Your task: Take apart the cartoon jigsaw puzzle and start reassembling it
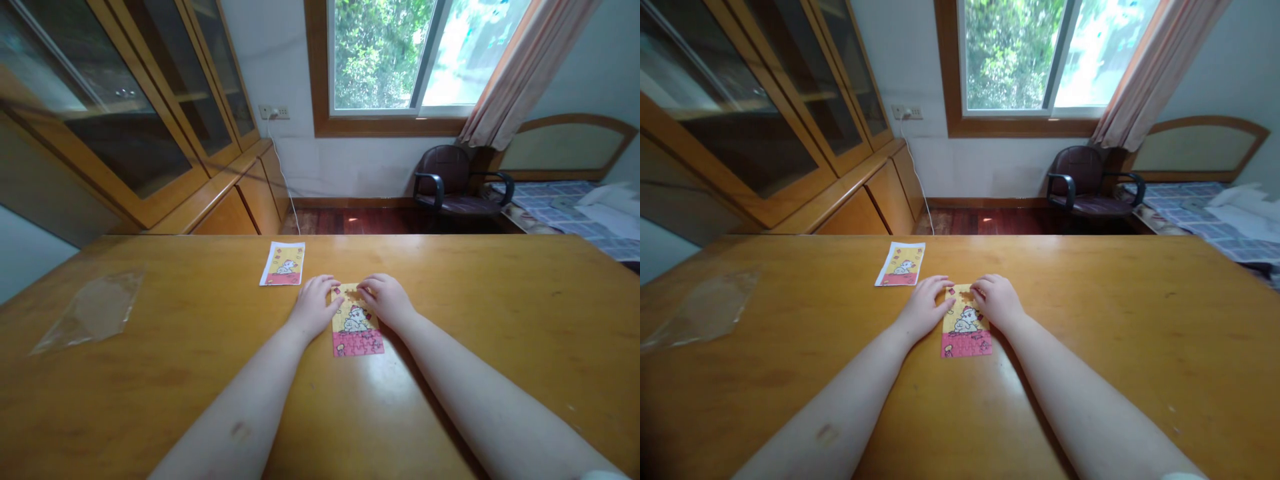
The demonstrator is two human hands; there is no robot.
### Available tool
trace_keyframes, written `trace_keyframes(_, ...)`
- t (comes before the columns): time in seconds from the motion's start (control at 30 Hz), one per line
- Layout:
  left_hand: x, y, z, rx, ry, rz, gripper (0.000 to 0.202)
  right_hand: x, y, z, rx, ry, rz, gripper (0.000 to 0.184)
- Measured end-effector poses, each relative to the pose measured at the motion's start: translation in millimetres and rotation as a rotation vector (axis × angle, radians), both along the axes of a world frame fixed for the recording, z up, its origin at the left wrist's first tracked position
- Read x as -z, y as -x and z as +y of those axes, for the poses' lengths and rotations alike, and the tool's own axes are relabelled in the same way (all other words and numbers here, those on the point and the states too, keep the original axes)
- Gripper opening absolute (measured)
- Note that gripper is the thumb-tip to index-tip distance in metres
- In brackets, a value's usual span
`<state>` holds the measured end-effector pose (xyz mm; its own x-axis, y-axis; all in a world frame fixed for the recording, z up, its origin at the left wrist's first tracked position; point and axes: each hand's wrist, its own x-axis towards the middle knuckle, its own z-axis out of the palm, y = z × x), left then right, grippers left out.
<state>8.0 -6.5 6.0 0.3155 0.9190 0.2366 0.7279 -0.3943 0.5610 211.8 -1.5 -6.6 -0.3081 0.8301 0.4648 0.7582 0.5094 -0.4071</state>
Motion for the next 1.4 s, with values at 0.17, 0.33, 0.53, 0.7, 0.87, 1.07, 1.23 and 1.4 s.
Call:
trace_keyframes(0.17, -0.7, -0.2, -1.8, 0.047, 0.020, 0.118, 0.033, -0.2, 2.1, 1.3, 0.046, 0.091, -0.091, 0.013)
trace_keyframes(0.33, 1.0, -0.5, -1.9, 0.070, 0.027, 0.149, 0.033, -3.9, 6.2, -1.2, 0.054, 0.129, -0.119, 0.014)
trace_keyframes(0.53, 3.0, -1.3, -3.3, 0.083, 0.014, 0.172, 0.036, -2.8, 7.0, -0.5, 0.065, 0.150, -0.139, 0.014)
trace_keyframes(0.7, 3.9, -1.4, -3.7, 0.087, -0.012, 0.199, 0.033, -2.6, 7.7, -0.4, 0.073, 0.157, -0.149, 0.015)
trace_keyframes(0.87, 5.0, -0.7, -3.1, 0.095, -0.006, 0.205, 0.033, -3.9, 9.0, -1.3, 0.096, 0.166, -0.162, 0.014)
trace_keyframes(1.07, 6.2, -1.0, -2.4, 0.091, -0.012, 0.192, 0.032, -4.4, 10.2, -2.0, 0.117, 0.184, -0.188, 0.014)
trace_keyframes(1.23, 5.6, -0.1, -3.0, 0.099, -0.025, 0.192, 0.030, -3.3, 10.5, -2.1, 0.126, 0.167, -0.172, 0.014)
trace_keyframes(1.4, 4.2, 0.2, -3.8, 0.111, -0.028, 0.196, 0.029, -3.8, 10.1, -2.7, 0.115, 0.170, -0.161, 0.014)
